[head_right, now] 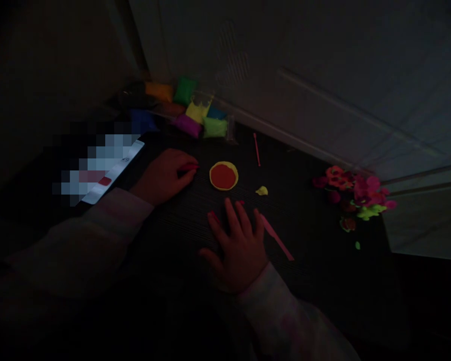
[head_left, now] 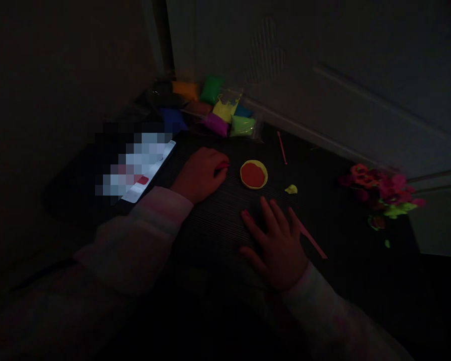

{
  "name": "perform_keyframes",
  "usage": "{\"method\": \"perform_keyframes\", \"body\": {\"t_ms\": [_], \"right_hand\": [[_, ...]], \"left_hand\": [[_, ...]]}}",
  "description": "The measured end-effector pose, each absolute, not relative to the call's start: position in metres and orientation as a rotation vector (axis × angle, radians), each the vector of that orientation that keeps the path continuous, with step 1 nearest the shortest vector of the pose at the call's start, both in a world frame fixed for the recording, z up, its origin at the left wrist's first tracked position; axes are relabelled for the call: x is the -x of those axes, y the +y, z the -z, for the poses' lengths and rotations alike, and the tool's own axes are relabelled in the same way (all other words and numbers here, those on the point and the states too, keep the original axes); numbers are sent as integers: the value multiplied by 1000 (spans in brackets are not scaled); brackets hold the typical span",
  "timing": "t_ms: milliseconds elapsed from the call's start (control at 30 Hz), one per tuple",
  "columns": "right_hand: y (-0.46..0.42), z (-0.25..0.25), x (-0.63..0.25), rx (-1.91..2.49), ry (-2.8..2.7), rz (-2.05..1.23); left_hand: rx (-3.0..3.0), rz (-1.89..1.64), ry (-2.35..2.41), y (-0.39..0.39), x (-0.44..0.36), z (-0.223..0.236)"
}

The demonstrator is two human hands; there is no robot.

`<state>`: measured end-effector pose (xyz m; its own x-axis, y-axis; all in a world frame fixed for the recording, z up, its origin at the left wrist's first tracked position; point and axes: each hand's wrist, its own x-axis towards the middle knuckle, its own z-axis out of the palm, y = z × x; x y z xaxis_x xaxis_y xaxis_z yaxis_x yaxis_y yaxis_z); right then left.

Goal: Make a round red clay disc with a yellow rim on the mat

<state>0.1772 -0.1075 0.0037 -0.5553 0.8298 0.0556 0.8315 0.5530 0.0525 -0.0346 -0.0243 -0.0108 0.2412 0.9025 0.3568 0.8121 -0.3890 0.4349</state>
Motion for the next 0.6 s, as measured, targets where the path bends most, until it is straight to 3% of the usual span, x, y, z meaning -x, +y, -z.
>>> {"method": "perform_keyframes", "body": {"t_ms": [600], "right_hand": [[-104, -2, -177, 1579, -2656, 165]], "left_hand": [[-2335, -860, 1644, -25, 35, 11]]}}
